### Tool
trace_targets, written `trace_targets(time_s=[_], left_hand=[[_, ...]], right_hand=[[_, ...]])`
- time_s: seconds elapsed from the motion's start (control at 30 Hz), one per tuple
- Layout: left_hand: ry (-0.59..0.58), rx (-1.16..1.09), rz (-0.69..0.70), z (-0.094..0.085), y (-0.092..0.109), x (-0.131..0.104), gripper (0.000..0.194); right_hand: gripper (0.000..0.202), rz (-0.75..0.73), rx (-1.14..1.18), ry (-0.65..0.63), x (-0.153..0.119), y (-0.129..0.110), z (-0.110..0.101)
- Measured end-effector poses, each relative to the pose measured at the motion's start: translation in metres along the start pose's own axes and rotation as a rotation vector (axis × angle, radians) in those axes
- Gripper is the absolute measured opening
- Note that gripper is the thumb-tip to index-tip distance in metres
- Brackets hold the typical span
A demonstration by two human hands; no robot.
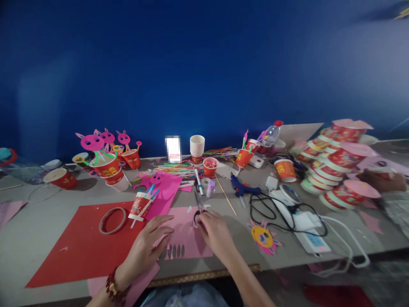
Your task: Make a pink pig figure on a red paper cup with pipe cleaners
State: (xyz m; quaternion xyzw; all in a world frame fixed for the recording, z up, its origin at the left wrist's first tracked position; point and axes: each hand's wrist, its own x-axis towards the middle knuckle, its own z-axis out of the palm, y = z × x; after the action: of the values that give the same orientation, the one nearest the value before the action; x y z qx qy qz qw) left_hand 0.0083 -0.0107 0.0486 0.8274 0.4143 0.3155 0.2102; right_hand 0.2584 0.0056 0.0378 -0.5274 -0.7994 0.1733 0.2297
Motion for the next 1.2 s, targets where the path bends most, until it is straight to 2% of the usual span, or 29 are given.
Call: trace_targets(time_s=[0.2,0.4,0.53,0.73,0.8,0.9,1.0,1.2], left_hand=[[-0.079,-0.071,-0.089,0.01,0.003,0.0,0.021],[-0.132,-0.1,-0.098,0.019,0.002,-0.003,0.024],[-0.073,-0.143,-0.122,0.022,0.002,0.004,0.025],[0.024,-0.282,-0.234,0.025,0.003,0.013,0.006],[0.047,-0.352,-0.28,0.028,0.002,0.014,0.007],[0.083,-0.554,-0.412,0.032,0.0,0.014,0.016],[0.142,-0.758,-0.525,0.035,-0.002,0.014,0.026],[0.176,-0.936,-0.57,0.037,0.0,0.015,0.031]], right_hand=[[0.013,0.015,-0.146,-0.118,0.014,-0.001,-0.003],[0.013,0.027,0.011,-0.11,0.012,-0.003,-0.011],[0.015,-0.023,0.125,-0.184,0.018,-0.015,-0.017],[0.017,-0.118,0.172,-0.245,0.025,-0.03,-0.013],[0.018,-0.099,0.243,-0.229,0.026,-0.032,-0.009],[0.02,0.009,0.397,-0.113,0.024,-0.031,-0.002],[0.008,0.099,0.526,-0.017,0.02,-0.031,0.005],[0.008,0.128,0.665,-0.019,0.011,-0.036,0.021]])
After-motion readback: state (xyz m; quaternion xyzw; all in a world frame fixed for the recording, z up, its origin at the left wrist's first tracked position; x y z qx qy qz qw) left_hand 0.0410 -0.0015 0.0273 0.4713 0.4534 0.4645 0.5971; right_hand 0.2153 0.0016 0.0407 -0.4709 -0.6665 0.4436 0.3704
